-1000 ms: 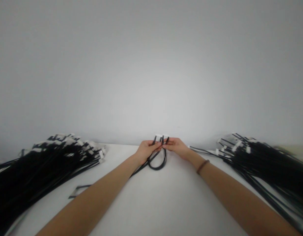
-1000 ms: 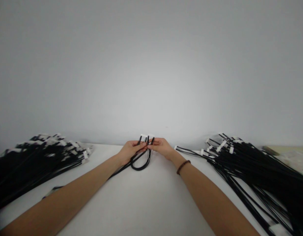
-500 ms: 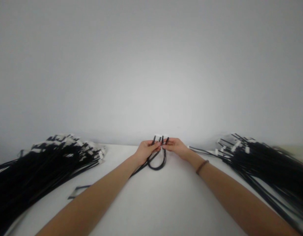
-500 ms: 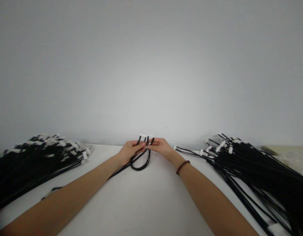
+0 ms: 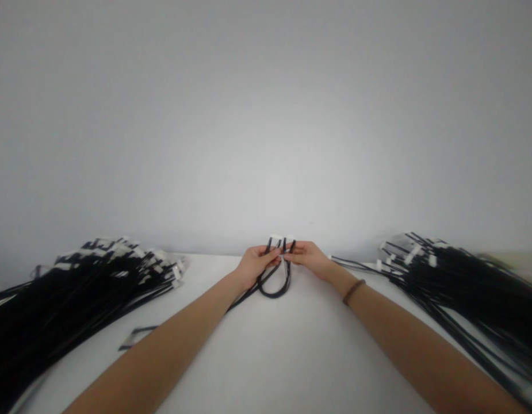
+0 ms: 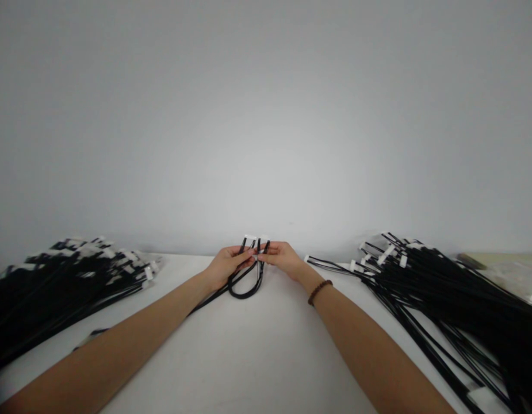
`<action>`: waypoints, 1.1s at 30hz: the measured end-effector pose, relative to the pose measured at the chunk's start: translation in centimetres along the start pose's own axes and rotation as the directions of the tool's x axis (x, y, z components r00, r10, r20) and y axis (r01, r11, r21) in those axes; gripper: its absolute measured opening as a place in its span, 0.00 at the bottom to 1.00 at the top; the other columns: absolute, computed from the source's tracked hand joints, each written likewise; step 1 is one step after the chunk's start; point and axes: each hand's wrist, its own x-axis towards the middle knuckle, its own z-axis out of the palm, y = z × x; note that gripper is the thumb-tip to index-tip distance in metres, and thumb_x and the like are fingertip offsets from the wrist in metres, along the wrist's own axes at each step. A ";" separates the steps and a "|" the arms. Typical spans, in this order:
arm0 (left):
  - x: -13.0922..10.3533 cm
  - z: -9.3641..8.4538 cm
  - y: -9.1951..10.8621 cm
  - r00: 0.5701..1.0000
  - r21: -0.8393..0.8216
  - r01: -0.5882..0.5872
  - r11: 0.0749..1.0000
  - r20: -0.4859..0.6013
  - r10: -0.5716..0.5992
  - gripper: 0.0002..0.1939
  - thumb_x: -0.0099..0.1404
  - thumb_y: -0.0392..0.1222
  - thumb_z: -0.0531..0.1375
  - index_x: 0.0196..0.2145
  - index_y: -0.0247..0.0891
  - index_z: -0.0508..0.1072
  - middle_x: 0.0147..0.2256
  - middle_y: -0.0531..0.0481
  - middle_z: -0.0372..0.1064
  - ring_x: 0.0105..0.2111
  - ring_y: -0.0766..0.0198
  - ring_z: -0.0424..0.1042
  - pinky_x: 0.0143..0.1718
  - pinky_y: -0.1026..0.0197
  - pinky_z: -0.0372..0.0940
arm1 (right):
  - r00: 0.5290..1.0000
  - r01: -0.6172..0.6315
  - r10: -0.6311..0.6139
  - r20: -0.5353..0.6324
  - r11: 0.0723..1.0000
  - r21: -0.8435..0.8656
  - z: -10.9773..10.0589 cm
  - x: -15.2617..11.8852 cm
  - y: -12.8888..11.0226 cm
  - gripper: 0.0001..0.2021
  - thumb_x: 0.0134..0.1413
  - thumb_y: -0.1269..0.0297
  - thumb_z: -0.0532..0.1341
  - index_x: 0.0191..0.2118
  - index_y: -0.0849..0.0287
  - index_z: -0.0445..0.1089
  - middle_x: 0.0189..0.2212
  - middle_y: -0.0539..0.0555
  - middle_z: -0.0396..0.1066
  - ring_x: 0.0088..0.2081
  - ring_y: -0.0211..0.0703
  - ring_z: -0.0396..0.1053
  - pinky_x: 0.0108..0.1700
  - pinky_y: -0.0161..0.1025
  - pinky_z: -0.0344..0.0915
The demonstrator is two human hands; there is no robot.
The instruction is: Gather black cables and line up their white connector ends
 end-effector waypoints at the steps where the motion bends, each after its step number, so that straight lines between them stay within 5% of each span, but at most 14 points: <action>1: 0.0 0.0 0.0 1.000 0.001 -0.001 1.000 0.000 0.001 0.14 0.45 0.42 0.63 0.29 0.31 0.72 0.25 0.50 0.68 0.24 0.74 0.66 0.32 0.71 0.62 | 1.000 -0.004 0.004 -0.004 1.000 -0.004 0.0 0.0 0.0 0.19 0.34 0.61 0.63 0.38 0.61 0.67 0.32 0.54 0.69 0.33 0.39 0.66 0.35 0.36 0.60; 16: -0.1 0.1 0.1 1.000 0.004 -0.012 1.000 0.004 0.012 0.15 0.44 0.44 0.63 0.30 0.32 0.72 0.27 0.49 0.69 0.25 0.73 0.66 0.32 0.69 0.62 | 0.999 -0.045 0.045 -0.022 0.999 -0.022 -0.1 -0.1 -0.1 0.19 0.34 0.61 0.63 0.38 0.61 0.66 0.31 0.54 0.69 0.29 0.35 0.64 0.28 0.31 0.57; 33: -0.3 0.3 0.2 1.000 -0.026 -0.018 1.000 -0.008 0.017 0.16 0.42 0.44 0.63 0.28 0.31 0.72 0.25 0.48 0.68 0.24 0.72 0.65 0.31 0.67 0.61 | 0.999 -0.048 0.048 -0.023 0.999 0.008 -0.2 -0.1 0.0 0.19 0.34 0.62 0.64 0.37 0.62 0.66 0.30 0.55 0.70 0.32 0.40 0.67 0.36 0.39 0.61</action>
